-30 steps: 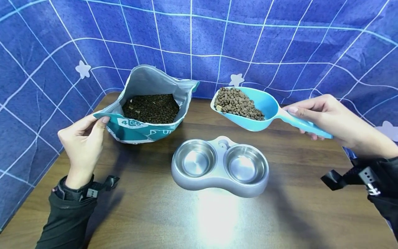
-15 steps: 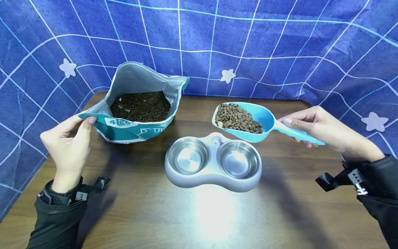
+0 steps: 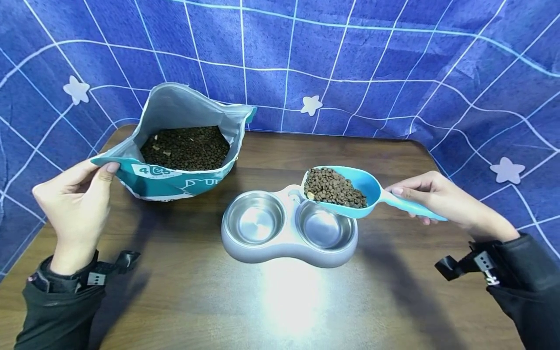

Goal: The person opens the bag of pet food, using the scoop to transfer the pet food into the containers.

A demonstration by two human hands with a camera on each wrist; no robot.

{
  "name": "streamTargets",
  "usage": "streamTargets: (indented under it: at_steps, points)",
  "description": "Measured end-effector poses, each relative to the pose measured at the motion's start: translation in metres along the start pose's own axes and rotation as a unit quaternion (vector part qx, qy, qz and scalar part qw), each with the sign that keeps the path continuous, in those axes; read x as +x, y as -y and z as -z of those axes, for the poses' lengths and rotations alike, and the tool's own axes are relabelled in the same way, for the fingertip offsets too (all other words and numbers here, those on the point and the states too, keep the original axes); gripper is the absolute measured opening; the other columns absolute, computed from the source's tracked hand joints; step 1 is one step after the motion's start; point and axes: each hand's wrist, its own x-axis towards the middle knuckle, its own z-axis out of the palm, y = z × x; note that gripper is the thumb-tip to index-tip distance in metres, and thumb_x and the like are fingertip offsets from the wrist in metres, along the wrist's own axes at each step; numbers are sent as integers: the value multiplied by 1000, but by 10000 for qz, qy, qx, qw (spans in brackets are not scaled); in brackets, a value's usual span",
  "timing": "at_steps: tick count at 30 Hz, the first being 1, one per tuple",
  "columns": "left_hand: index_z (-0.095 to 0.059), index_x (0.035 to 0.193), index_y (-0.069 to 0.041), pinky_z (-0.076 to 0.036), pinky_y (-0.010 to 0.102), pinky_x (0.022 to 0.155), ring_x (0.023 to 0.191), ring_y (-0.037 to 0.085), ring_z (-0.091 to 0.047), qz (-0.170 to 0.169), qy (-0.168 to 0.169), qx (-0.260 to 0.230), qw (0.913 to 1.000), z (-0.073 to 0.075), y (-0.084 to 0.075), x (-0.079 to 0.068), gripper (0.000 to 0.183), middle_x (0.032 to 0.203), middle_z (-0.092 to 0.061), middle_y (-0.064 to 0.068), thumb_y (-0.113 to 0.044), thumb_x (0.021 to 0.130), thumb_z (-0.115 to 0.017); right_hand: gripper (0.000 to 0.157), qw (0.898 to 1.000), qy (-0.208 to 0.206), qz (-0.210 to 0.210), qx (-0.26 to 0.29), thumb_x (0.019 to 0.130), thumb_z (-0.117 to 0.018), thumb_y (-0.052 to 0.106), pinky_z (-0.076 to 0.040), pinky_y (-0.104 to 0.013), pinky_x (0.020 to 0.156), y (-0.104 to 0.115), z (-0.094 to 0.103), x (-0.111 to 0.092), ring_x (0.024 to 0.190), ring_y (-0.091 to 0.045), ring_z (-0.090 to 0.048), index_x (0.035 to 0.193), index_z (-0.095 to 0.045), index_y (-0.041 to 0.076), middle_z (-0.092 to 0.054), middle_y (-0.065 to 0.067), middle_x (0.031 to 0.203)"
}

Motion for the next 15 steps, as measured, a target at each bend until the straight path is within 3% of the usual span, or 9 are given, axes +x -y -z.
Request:
streamTargets:
  at_steps: [5, 15]
  points:
    - [-74, 96, 4, -46, 11, 66, 72, -1, -62, 28, 36, -2, 10000, 0, 0, 0, 15, 92, -71, 5, -3, 82, -74, 29, 9997, 80, -143, -159, 100, -46, 6, -36, -31, 33, -9, 1, -7, 45, -12, -46, 113, -71, 16, -54, -3, 62]
    - [-75, 98, 1, -46, 12, 67, 73, 0, -62, 53, 48, -5, 10000, 0, -1, -3, 16, 94, -71, 12, -3, 82, -74, 26, 9979, 521, -246, -311, 101, -46, 8, -37, -33, 34, -20, 1, -14, 45, -14, -46, 114, -69, 9, -56, -2, 66]
